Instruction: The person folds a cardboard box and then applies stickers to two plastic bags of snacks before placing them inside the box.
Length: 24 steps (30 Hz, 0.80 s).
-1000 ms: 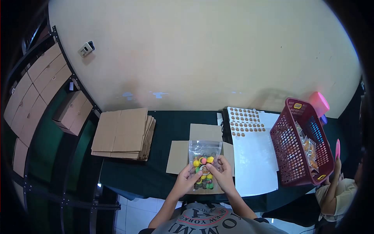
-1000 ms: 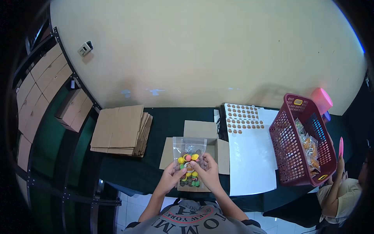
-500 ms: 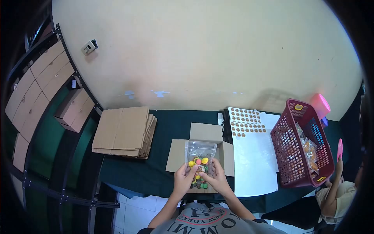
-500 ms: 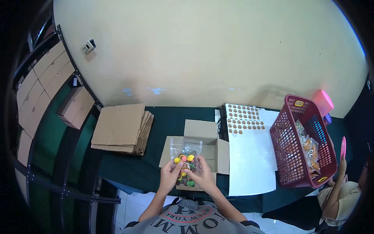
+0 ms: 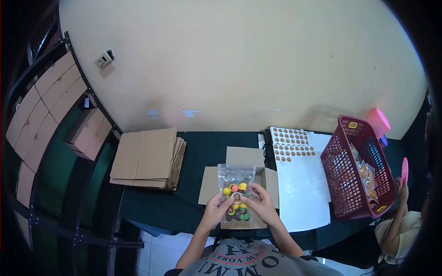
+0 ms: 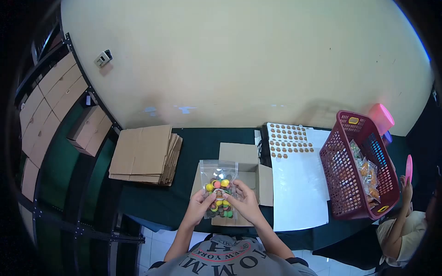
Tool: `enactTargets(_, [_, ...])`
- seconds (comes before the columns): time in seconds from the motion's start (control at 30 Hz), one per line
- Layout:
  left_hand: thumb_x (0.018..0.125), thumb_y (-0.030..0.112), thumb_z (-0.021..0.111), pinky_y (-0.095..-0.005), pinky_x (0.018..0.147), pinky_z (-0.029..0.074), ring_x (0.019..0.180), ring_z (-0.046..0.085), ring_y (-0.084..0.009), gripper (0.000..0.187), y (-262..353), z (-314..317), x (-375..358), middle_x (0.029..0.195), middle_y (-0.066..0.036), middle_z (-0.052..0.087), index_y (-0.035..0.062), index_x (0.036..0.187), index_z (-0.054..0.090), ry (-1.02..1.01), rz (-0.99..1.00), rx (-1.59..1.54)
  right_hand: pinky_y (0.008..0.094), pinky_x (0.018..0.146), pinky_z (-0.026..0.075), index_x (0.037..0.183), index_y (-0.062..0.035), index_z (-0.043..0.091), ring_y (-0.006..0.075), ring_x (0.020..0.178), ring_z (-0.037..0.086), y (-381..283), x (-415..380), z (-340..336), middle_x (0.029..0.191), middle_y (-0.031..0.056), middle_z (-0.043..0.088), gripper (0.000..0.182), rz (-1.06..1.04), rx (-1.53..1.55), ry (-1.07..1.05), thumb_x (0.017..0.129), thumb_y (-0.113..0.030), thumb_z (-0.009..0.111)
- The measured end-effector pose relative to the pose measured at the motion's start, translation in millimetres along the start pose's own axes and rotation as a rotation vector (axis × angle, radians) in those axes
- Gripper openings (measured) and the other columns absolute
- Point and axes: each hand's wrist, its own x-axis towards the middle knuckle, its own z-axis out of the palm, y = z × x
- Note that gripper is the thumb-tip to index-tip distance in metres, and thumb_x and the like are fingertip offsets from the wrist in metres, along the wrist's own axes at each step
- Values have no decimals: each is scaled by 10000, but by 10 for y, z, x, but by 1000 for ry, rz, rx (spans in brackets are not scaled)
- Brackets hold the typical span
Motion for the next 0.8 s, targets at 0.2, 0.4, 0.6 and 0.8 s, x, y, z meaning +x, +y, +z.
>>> enactTargets(0.2, [852, 90, 540, -164, 619, 434, 767, 542, -38, 302, -10, 93, -25, 927, -35, 583, -15, 1124, 462, 70, 79, 61, 232, 821, 412, 1042, 23, 472, 112, 943, 516, -89, 50, 150, 993, 65, 536, 308, 0, -65, 87, 770, -25, 607])
enactTargets(0.4, [843, 71, 547, -175, 630, 437, 791, 541, -51, 349, 39, 75, -5, 953, -37, 571, -20, 1159, 430, -33, 63, 76, 214, 704, 460, 968, 17, 494, 88, 798, 556, 1, 73, 102, 877, 58, 574, 268, -14, -85, 162, 764, -72, 643])
enactTargets(0.6, [835, 94, 565, -161, 595, 423, 736, 528, -31, 339, 27, -48, 18, 911, -21, 574, -16, 1135, 455, -48, 36, 110, 247, 779, 438, 1065, 4, 450, 104, 902, 531, 14, 94, 171, 982, 72, 544, 339, 31, 162, 125, 773, -35, 617])
enactTargets(0.8, [835, 135, 575, -141, 478, 367, 581, 495, 1, 206, 28, 50, 85, 742, 10, 581, -4, 983, 538, 133, 124, 221, 255, 799, 430, 1109, -1, 425, 114, 929, 520, -5, 125, 137, 1017, 74, 527, 368, -38, 90, 40, 792, -57, 604])
